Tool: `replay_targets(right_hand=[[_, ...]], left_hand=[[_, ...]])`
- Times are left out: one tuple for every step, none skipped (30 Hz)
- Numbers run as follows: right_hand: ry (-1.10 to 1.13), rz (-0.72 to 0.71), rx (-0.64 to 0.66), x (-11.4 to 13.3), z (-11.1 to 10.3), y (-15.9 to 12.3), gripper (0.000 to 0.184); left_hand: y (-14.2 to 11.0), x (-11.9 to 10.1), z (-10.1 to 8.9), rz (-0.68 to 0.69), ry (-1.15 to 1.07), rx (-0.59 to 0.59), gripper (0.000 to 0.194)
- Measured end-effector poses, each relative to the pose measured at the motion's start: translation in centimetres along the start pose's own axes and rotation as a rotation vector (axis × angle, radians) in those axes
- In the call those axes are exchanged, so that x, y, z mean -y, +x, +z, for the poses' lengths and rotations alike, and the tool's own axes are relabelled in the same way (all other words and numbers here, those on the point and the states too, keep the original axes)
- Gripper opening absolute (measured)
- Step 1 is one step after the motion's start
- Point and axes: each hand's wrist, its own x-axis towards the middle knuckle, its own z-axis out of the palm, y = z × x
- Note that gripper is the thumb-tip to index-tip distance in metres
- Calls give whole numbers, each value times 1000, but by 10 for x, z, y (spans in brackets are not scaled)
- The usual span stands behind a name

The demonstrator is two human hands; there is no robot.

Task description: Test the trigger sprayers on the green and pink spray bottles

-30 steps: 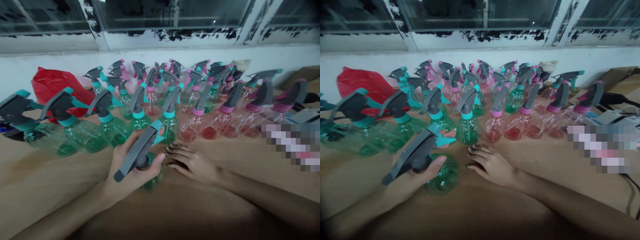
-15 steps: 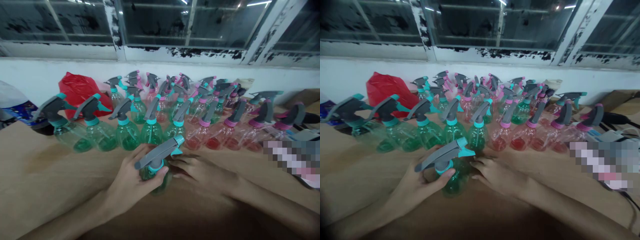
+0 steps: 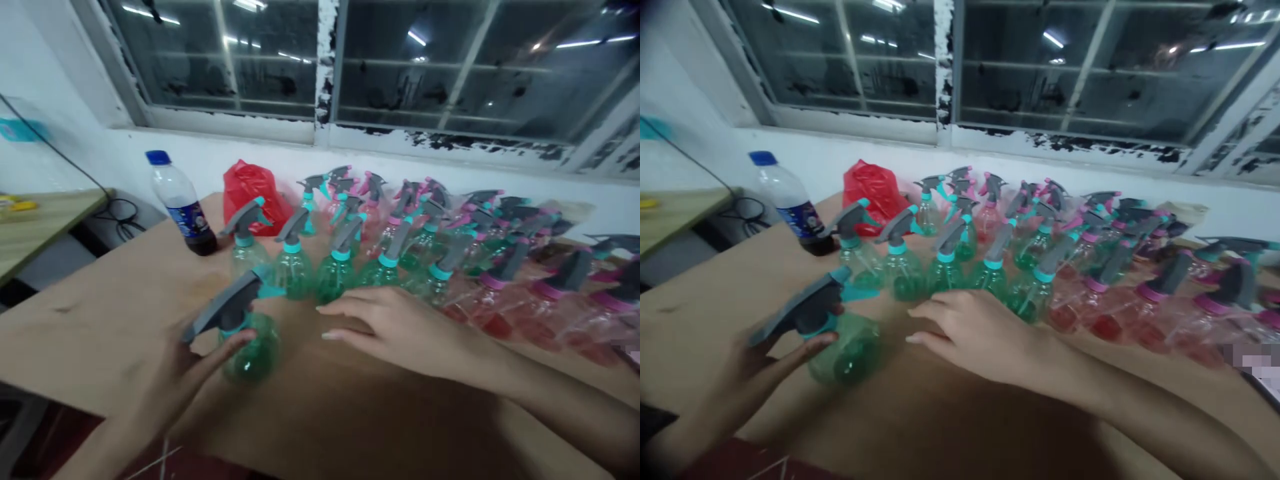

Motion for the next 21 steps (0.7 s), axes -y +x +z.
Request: replay_targets(right_hand=[[-18, -26, -51, 6, -6, 14, 31], [-37, -60, -106, 11, -13, 28, 29], [-58, -87, -146, 15, -19, 43, 27], [-85, -117, -177, 18, -24, 59, 27], [-119, -123, -199, 20, -29, 75, 29], [-155, -128, -207, 21, -32, 91, 30], [-193, -139, -224, 21, -34, 106, 32], [-220, -155, -219, 20, -34, 121, 33], [-244, -176, -194, 19, -33, 135, 35], [-254, -188, -172, 16, -31, 149, 37], [-259, -198, -149, 13, -28, 161, 40], [-259, -205, -116, 9, -24, 173, 43], [-259, -201, -80, 6, -21, 183, 47], [-259, -194, -44, 2, -17, 192, 49], [-254, -191, -4, -1, -13, 199, 50], [-251, -194, 36, -4, -10, 206, 49], [-248, -198, 75, -6, -8, 211, 47], [-247, -203, 110, -8, -6, 215, 43], [-247, -208, 142, -9, -5, 219, 39], [-249, -207, 171, -10, -4, 221, 35], [-251, -205, 192, -10, -4, 223, 31]], left_hand=[[-2, 13, -11, -69, 32, 3, 23], [-2, 25, -20, -102, 63, -4, 25], [-2, 37, -27, -113, 82, -10, 26], [0, 47, -33, -92, 77, -75, 30], [4, 57, -37, -105, 45, -139, 32], [9, 66, -39, -127, -3, -194, 32], [14, 75, -40, -153, -51, -242, 31], [21, 82, -39, -193, -86, -271, 31], [28, 88, -39, -200, -100, -276, 33], [36, 94, -38, -200, -107, -296, 35], [43, 100, -37, -193, -113, -297, 36], [51, 106, -36, -186, -122, -296, 36], [58, 111, -35, -173, -132, -285, 36], [65, 116, -34, -160, -143, -280, 36], [71, 121, -32, -151, -154, -275, 36], [78, 126, -30, -142, -167, -272, 36], [84, 130, -28, -132, -179, -271, 36], [90, 133, -25, -123, -194, -271, 36], [95, 136, -22, -112, -208, -271, 35], [100, 138, -20, -101, -224, -272, 34], [105, 140, -17, -90, -241, -271, 33]])
